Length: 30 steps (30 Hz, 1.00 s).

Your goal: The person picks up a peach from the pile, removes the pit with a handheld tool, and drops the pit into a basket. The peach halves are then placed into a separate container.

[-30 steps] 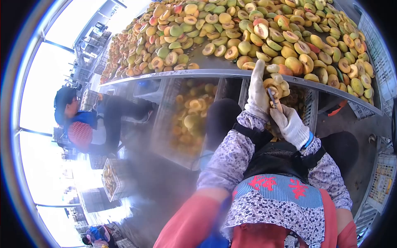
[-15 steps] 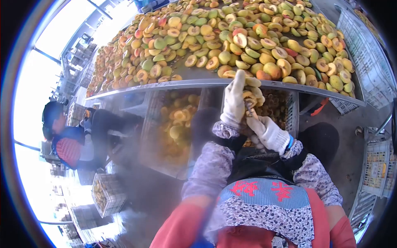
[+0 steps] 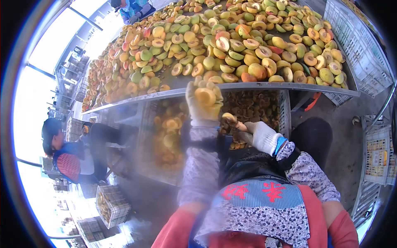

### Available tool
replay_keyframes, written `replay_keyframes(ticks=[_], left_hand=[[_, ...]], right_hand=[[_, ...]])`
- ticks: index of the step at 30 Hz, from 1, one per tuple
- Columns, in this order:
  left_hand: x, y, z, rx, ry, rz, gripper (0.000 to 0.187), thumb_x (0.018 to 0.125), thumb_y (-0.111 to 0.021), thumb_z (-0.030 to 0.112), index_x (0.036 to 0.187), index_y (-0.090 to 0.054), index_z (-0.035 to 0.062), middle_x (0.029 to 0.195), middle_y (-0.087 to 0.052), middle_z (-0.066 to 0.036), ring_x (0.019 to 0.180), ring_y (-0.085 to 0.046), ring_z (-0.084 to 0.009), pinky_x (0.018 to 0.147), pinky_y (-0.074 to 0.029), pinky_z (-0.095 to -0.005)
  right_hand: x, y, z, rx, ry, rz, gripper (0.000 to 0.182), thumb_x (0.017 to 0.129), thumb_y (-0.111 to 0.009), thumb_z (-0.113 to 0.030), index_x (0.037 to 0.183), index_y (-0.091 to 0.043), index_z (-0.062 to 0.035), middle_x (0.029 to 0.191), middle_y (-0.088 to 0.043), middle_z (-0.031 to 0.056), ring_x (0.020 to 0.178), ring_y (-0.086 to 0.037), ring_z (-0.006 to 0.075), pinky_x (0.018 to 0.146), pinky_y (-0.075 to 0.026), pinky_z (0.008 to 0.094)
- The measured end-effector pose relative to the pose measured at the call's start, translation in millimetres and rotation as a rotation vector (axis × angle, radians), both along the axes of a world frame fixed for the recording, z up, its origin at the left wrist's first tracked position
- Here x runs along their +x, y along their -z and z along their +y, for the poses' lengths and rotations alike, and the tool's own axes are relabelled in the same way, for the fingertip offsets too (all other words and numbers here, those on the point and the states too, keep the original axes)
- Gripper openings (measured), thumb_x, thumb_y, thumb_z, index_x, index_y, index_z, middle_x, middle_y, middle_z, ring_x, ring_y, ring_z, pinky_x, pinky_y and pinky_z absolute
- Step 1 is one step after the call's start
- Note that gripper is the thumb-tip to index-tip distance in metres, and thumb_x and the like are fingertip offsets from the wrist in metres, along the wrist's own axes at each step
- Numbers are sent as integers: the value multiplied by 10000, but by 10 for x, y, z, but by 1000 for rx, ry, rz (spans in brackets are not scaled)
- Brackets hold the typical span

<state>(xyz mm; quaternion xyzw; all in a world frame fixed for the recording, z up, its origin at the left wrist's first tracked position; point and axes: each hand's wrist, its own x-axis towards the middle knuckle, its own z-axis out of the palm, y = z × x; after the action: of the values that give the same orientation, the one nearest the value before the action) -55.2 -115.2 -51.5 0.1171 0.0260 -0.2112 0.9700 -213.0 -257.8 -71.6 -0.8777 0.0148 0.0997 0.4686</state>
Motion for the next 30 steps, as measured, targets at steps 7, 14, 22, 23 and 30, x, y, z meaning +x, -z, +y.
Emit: replay_keyframes(ticks=[7,14,22,23,30], left_hand=[[246,-264,1581,1117,-341,-140,407,950,-621,403,1148,-613,47,1010,-644,-101,823,-651,-250,716,-561,-390],[-38,1216,2283,2436,317,-56,854,851,-702,479,1547,-276,226,1562,-308,-201,1357,-438,-358,1102,-394,-476],[887,2106,2141,2892,207,-515,873,794,-709,428,1546,-280,310,1578,-242,-178,1290,-373,-439,1133,-286,-509],[1032,2209,2174,2947,202,-542,843,808,-701,414,1539,-296,307,1566,-270,-173,1292,-373,-430,1140,-279,-497],[2241,1800,2250,2562,574,-310,680,872,-585,588,1387,-545,144,1513,-409,-163,1336,-470,-363,1094,-392,-485]], right_hand=[[50,-35,-171,-540,8,255,376,955,-509,-403,1187,-653,-144,1031,-700,177,1001,-654,383,859,-509,478],[159,294,-53,-538,38,199,455,911,-618,-451,939,-660,1,880,-675,276,885,-656,443,781,-519,509],[551,371,92,-530,78,271,370,912,-639,-393,1026,-623,-41,842,-673,253,843,-650,450,724,-514,513],[560,422,100,-527,84,290,376,909,-632,-402,1059,-636,-57,831,-678,244,818,-655,445,714,-511,519],[657,687,13,-531,87,248,332,900,-661,-350,1035,-647,-47,784,-666,244,774,-649,451,679,-500,526]])
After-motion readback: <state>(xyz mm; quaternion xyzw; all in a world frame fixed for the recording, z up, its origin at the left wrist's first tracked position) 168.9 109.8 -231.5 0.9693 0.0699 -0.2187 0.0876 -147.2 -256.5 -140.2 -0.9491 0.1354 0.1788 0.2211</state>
